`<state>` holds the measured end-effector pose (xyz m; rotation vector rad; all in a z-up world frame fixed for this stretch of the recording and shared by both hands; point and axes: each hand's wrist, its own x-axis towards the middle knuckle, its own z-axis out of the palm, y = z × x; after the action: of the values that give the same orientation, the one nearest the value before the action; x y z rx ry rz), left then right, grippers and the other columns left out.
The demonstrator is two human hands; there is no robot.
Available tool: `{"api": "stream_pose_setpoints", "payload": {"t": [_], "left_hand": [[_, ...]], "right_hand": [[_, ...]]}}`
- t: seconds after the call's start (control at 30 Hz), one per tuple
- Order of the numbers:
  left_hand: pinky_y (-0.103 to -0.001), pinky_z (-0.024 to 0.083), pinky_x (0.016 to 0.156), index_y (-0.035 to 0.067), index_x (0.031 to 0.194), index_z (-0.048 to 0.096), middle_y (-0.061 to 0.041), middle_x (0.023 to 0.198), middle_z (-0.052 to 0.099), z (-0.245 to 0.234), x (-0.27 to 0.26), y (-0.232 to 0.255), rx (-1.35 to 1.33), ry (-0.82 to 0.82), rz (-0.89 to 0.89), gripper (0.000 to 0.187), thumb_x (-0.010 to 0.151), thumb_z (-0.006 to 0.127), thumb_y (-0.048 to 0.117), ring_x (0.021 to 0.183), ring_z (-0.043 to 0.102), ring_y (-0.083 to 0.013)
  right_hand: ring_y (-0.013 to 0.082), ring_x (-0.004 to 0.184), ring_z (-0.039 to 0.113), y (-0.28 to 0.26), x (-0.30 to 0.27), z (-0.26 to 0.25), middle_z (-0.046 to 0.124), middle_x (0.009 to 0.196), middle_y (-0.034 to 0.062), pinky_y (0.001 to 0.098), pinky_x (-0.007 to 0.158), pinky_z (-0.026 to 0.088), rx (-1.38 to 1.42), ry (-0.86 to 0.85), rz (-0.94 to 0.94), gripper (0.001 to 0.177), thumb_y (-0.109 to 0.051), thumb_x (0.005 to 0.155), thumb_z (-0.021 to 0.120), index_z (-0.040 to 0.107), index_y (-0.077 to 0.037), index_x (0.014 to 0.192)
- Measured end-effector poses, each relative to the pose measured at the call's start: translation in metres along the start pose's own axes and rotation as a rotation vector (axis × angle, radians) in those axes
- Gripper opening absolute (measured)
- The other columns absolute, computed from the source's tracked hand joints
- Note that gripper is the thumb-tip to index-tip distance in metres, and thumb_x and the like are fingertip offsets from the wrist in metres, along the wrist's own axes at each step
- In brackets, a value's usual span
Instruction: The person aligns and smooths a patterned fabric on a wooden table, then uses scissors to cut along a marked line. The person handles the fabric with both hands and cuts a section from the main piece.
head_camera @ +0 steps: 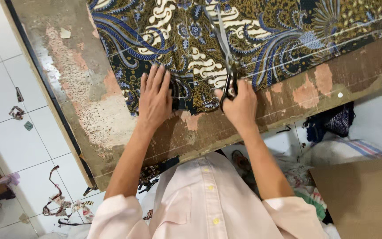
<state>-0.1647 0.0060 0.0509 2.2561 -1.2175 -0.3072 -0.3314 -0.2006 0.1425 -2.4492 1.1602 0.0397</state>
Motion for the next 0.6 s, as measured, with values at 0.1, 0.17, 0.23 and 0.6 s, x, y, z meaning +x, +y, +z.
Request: {"api": "stream_pose_setpoints", "payload": {"t": [0.1, 0.17, 0.23, 0.6], "left_hand": [[-0.056, 0.013, 0.128, -0.004, 0.157, 0.038, -0.023, 0.166, 0.032, 0.002, 0.013, -0.002, 0.037, -0.144, -0.009, 0.057, 0.107, 0.049, 0.021, 0.158, 0.021, -0.0378], [-0.056, 0.009, 0.128, -0.002, 0.16, 0.034, -0.022, 0.169, 0.026, 0.001, 0.014, -0.001, 0.055, -0.203, -0.029, 0.059, 0.11, 0.045, 0.027, 0.159, 0.016, -0.0365], [-0.056, 0.007, 0.128, 0.003, 0.163, 0.034, -0.02, 0.171, 0.023, 0.001, 0.012, 0.0, 0.086, -0.233, -0.032, 0.06, 0.111, 0.044, 0.03, 0.16, 0.014, -0.0348], [-0.062, -0.003, 0.125, 0.018, 0.168, 0.026, -0.023, 0.172, 0.007, -0.015, 0.022, 0.002, -0.043, -0.386, -0.055, 0.085, 0.1, 0.049, 0.064, 0.159, 0.002, -0.0396]], "right_hand": [[0.0274, 0.092, 0.057, 0.008, 0.016, 0.008, 0.06, 0.101, 0.0136, 0.044, 0.08, 0.045, -0.125, -0.01, 0.003, 0.057, -0.045, 0.083, 0.089, 0.057, -0.002, 0.102], [0.0273, 0.094, 0.055, 0.021, 0.025, 0.007, 0.059, 0.102, 0.0138, 0.0439, 0.082, 0.043, -0.191, -0.033, 0.001, 0.063, -0.049, 0.082, 0.09, 0.057, -0.001, 0.105], [0.0279, 0.095, 0.054, 0.035, 0.03, 0.007, 0.058, 0.102, 0.0145, 0.044, 0.081, 0.042, -0.228, -0.025, -0.029, 0.066, -0.05, 0.081, 0.091, 0.056, -0.001, 0.108], [0.0222, 0.082, 0.055, 0.047, 0.029, 0.005, 0.056, 0.093, 0.0047, 0.0406, 0.074, 0.046, -0.155, 0.024, 0.01, 0.041, -0.03, 0.096, 0.091, 0.057, -0.006, 0.097]]}}
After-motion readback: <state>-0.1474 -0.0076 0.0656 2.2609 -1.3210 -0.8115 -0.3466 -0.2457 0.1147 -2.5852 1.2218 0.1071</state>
